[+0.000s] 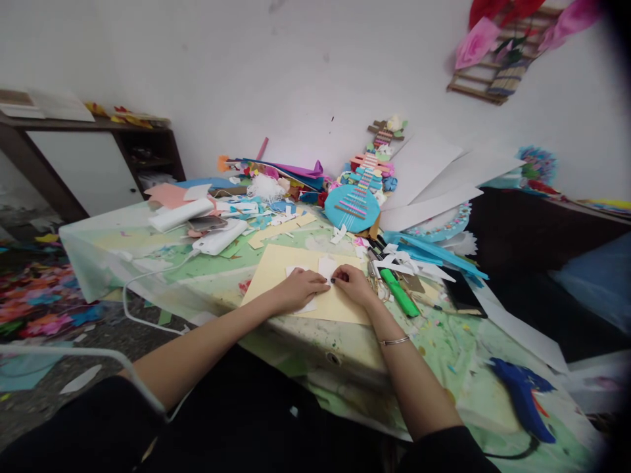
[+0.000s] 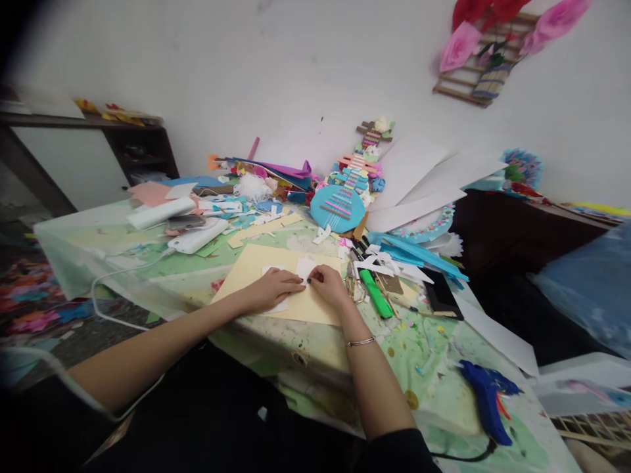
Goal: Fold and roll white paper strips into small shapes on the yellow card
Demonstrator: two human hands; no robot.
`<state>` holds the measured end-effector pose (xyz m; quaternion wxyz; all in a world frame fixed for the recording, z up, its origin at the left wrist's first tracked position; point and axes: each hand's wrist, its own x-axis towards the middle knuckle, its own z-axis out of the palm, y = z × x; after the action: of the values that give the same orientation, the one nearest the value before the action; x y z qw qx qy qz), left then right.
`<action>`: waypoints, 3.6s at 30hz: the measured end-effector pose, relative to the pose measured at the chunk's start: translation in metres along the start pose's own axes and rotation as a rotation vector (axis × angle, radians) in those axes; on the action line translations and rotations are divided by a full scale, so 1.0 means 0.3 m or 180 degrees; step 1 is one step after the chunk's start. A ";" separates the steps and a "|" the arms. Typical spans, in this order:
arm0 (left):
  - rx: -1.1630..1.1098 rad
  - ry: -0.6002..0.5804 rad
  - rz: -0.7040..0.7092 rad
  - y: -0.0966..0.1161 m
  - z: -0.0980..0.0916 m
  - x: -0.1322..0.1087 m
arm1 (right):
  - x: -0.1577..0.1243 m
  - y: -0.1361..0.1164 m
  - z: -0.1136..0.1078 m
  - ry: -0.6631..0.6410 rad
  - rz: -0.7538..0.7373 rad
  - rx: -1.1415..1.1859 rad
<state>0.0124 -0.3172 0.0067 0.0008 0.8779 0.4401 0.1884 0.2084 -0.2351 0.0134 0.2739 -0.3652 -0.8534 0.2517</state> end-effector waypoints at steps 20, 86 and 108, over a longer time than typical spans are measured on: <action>-0.0293 0.0073 -0.0054 0.003 -0.007 -0.003 | -0.004 -0.008 -0.007 -0.0148 -0.0097 -0.0208; -0.0220 -0.0229 -0.0106 0.005 -0.032 0.010 | 0.002 -0.021 -0.016 -0.0242 -0.0099 -0.0410; 0.0101 -0.0230 0.0078 0.039 -0.056 0.003 | 0.007 0.001 -0.010 -0.0153 0.0014 -0.0253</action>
<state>0.0164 -0.3265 0.0246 0.0005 0.8894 0.4319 0.1496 0.2094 -0.2326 0.0160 0.2380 -0.3716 -0.8682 0.2268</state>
